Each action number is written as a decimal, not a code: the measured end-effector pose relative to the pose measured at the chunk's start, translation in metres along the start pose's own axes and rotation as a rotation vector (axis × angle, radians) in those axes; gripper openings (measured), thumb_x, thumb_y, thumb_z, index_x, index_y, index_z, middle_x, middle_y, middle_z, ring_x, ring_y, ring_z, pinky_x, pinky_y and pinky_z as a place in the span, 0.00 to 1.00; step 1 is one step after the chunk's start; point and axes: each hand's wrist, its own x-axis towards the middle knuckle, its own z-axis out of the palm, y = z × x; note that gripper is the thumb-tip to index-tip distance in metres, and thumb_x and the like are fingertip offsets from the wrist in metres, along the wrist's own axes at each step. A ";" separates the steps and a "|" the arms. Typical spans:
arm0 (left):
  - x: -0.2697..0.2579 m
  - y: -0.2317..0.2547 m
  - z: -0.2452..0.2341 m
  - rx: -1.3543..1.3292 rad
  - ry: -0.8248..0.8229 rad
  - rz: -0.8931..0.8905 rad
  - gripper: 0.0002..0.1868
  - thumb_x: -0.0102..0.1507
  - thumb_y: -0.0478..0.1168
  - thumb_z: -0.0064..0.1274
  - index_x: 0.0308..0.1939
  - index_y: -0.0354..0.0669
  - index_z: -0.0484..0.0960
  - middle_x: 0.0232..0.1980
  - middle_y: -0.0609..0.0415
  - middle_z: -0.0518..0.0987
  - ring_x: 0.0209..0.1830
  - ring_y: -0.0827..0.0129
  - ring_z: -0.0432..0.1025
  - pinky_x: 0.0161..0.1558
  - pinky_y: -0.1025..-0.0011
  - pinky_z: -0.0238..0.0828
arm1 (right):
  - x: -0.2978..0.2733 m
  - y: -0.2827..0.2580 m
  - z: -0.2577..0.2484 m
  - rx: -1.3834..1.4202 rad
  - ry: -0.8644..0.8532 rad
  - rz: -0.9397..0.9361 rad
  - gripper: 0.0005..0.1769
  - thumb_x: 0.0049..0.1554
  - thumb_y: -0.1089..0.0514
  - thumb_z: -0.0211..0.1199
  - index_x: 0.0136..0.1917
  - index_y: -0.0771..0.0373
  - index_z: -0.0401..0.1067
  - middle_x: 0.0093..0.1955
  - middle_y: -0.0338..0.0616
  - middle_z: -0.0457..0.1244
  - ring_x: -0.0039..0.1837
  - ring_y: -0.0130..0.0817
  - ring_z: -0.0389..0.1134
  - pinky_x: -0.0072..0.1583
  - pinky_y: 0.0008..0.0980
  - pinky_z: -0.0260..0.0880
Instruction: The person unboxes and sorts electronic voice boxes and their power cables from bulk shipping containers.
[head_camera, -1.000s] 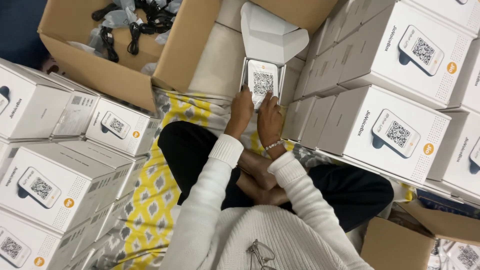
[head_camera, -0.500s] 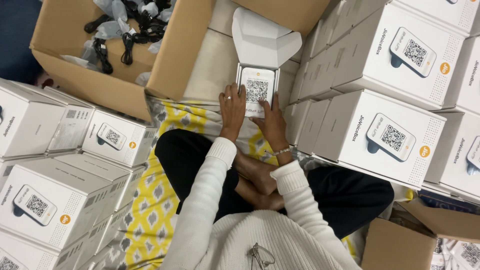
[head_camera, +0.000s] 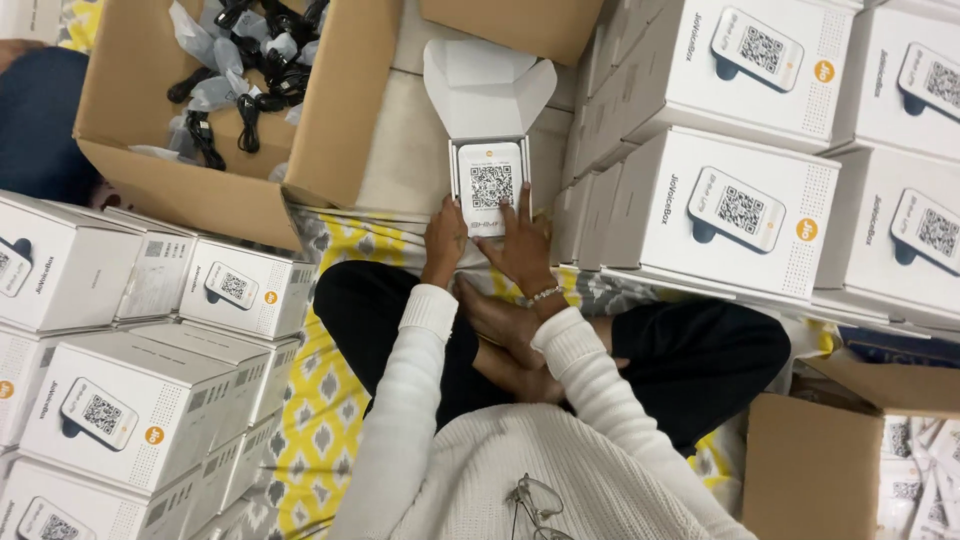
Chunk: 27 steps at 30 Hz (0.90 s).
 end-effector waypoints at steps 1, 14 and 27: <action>-0.009 -0.008 0.002 0.019 -0.029 -0.004 0.21 0.73 0.49 0.32 0.57 0.42 0.75 0.43 0.31 0.82 0.46 0.32 0.75 0.48 0.40 0.69 | -0.009 -0.004 0.001 -0.176 -0.057 0.028 0.51 0.54 0.23 0.66 0.77 0.58 0.61 0.84 0.61 0.33 0.71 0.77 0.51 0.68 0.63 0.55; -0.186 0.052 -0.012 -0.415 -0.009 0.388 0.25 0.76 0.41 0.32 0.76 0.37 0.65 0.80 0.38 0.60 0.63 0.48 0.72 0.66 0.58 0.73 | -0.229 0.069 -0.130 0.416 -0.075 -0.036 0.40 0.62 0.45 0.65 0.76 0.69 0.56 0.78 0.66 0.52 0.75 0.61 0.57 0.72 0.50 0.58; -0.279 0.195 0.085 -0.208 -0.808 0.981 0.32 0.67 0.24 0.36 0.75 0.42 0.66 0.83 0.41 0.53 0.82 0.48 0.53 0.77 0.57 0.54 | -0.578 0.457 -0.241 -0.101 0.567 1.330 0.14 0.57 0.63 0.67 0.57 0.62 0.77 0.55 0.53 0.71 0.53 0.47 0.74 0.55 0.43 0.72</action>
